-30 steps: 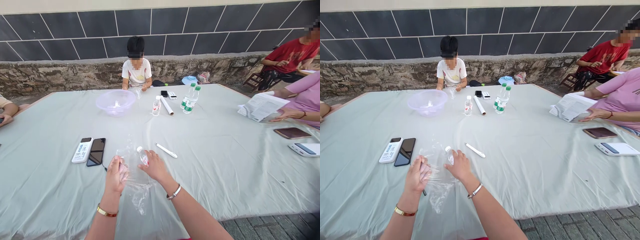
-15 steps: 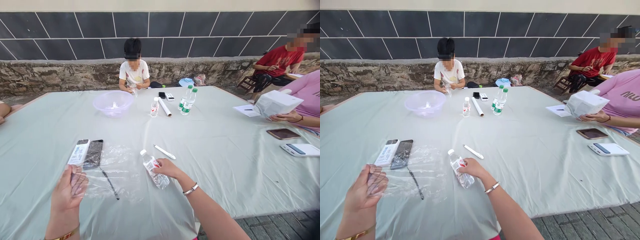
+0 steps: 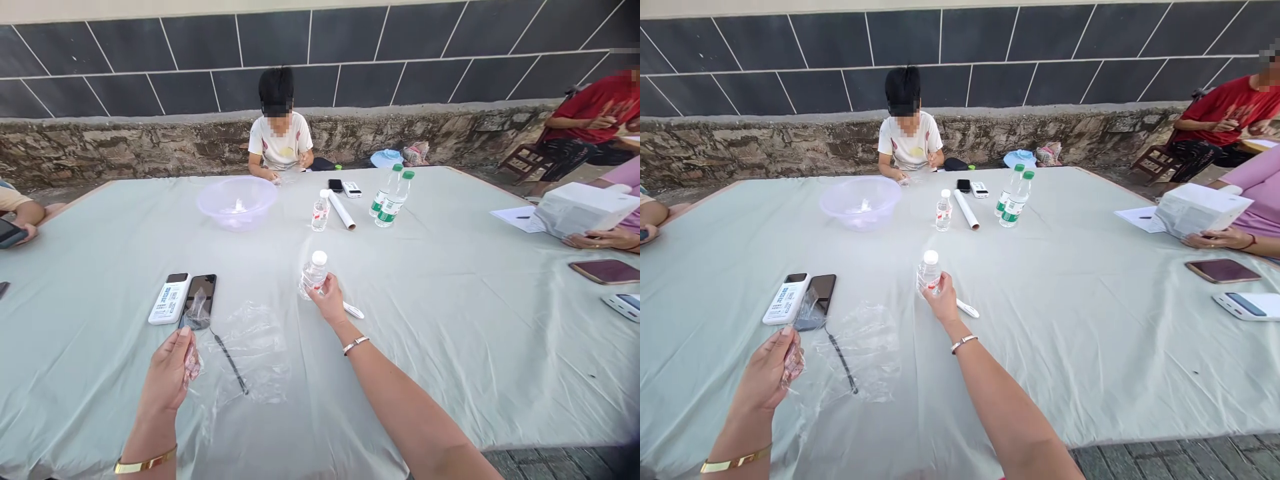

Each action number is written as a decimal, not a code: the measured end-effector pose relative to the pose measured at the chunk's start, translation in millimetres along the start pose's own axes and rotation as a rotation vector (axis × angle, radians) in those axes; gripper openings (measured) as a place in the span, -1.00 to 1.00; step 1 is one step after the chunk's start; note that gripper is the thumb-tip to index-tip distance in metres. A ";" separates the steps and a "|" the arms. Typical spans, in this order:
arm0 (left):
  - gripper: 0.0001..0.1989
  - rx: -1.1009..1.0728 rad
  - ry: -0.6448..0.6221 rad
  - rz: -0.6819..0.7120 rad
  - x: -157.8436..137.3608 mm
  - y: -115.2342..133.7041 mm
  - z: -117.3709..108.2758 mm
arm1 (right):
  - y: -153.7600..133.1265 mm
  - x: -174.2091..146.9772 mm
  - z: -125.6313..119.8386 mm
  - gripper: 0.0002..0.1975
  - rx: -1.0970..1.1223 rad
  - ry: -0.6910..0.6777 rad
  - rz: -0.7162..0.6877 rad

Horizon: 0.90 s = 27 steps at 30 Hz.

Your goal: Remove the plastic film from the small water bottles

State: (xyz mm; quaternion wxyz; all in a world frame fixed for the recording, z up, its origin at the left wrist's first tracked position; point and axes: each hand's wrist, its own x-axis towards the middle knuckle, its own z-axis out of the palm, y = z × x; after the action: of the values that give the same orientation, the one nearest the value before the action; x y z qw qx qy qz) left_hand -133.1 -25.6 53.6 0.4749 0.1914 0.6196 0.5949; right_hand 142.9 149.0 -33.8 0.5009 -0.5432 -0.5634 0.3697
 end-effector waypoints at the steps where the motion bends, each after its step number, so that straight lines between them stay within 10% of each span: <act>1: -0.59 0.022 0.019 0.011 0.5 -0.6 -1.6 | 3.8 -3.0 -0.6 -0.43 -0.012 -0.008 -0.011; 11: -0.60 0.086 -0.003 0.031 -6.8 -3.4 13.5 | 3.9 -0.6 8.2 -0.43 -0.129 -0.064 -0.018; 17: -0.63 0.485 -0.009 0.141 -16.0 2.2 13.9 | -33.5 -37.3 -8.0 -0.40 -0.323 0.019 -0.082; 23: -0.66 0.568 -0.309 0.158 -42.1 33.2 31.3 | -111.5 -76.6 50.3 0.16 -0.288 -1.034 -0.534; 27: -0.61 0.534 -0.295 0.171 -42.5 58.6 20.5 | -124.5 -94.9 85.8 -0.46 -0.262 -1.421 -0.511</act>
State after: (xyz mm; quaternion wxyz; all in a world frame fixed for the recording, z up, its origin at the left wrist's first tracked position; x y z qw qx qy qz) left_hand -115.3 -35.5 126.1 0.4408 0.4450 0.6601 0.4147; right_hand 21.2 49.7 51.1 0.0199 -0.0828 -0.8973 0.4331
